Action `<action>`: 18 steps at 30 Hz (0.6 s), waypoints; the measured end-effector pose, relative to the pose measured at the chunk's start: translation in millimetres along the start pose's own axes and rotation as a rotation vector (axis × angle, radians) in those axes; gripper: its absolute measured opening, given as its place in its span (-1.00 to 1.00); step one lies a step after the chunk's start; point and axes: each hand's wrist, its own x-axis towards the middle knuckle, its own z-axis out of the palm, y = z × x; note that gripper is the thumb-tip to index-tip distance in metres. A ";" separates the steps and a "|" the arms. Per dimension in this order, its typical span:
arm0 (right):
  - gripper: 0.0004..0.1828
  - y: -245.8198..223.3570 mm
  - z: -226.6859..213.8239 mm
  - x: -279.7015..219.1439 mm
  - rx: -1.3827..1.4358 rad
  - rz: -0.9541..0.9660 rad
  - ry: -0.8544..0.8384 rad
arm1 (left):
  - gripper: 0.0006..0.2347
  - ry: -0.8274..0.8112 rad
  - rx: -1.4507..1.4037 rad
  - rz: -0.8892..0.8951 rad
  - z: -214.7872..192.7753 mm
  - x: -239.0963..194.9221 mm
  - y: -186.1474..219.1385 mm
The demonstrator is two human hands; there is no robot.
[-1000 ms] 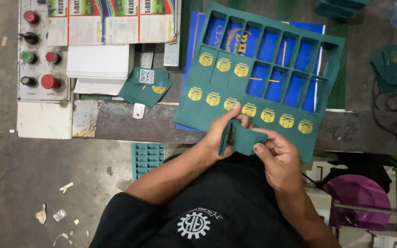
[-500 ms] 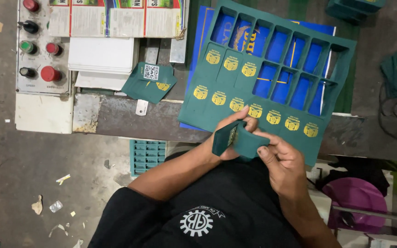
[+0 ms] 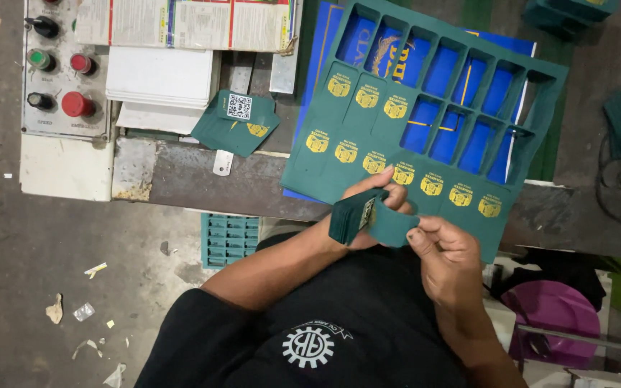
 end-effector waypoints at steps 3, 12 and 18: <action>-0.79 5.1 -1.9 -0.1 0.078 -0.005 -0.012 | -0.46 0.027 -0.010 -0.012 -5.9 0.5 -2.5; -0.85 5.7 -3.0 2.4 0.101 -0.015 -0.056 | -0.45 -0.001 -0.071 -0.015 0.2 1.3 -1.8; -0.86 7.0 -1.5 4.3 0.159 -0.038 -0.060 | -0.45 -0.003 -0.087 -0.012 0.7 1.2 -2.5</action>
